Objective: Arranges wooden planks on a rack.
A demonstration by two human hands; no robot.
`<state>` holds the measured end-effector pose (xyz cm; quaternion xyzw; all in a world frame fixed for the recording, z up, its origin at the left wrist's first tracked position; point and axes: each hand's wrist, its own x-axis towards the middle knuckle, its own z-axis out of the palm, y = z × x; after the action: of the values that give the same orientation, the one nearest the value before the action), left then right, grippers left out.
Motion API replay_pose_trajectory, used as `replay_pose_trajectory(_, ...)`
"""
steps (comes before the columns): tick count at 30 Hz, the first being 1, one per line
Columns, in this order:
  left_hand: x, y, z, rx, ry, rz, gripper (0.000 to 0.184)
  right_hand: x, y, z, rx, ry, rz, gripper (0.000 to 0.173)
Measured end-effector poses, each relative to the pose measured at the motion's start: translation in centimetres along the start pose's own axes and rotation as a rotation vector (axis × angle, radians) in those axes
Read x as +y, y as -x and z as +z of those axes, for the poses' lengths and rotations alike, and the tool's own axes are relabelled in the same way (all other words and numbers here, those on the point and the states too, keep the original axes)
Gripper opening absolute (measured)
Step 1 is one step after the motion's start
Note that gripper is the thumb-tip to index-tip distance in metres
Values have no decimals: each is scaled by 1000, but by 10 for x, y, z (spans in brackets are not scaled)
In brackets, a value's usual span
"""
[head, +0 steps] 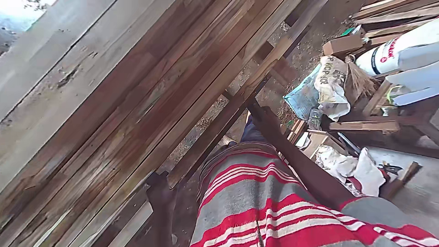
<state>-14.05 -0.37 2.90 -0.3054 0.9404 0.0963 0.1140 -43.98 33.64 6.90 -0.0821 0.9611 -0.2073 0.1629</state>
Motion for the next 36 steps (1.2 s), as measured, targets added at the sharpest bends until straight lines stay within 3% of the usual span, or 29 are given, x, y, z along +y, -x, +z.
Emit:
replay_pose_trajectory(4, 10, -1, -1, -30, -10, -100, 64, -42, 8, -44, -50, 32, 177, 60)
replay_pose_trajectory(7, 12, 0, 0, 26, -22, -87, 58, -76, -28, -73, 2, 90, 212, 45)
replay_pose_trajectory(10, 14, 3, -1, 58, -59, -64, 52, -105, -53, -76, -117, 198, 251, 43)
replay_pose_trajectory(17, 5, 4, 8, 203, -25, 65, 57, -128, -3, -59, -307, 341, 124, 40)
replay_pose_trajectory(19, 9, 1, -3, 123, -13, 50, 58, -114, -1, -64, -316, 286, 83, 41)
replay_pose_trajectory(22, 9, -8, -26, -191, -10, -33, 62, -80, -6, -69, -289, 42, 110, 42)
replay_pose_trajectory(29, 28, -32, -94, -678, 97, -66, 67, -37, -34, -49, 45, -340, 60, 50)
replay_pose_trajectory(30, 26, -32, -96, -671, 78, -12, 66, -37, -37, -42, 83, -347, 39, 54)
replay_pose_trajectory(32, 18, -25, -83, -440, 132, 136, 59, -33, -43, -23, 128, -367, 2, 62)
replay_pose_trajectory(34, 26, -34, -93, -649, 63, 21, 66, -34, -40, -4, 102, -362, 28, 64)
replay_pose_trajectory(36, 2, -42, -58, -605, 58, -22, 68, -39, -27, 10, 47, -271, 59, 65)
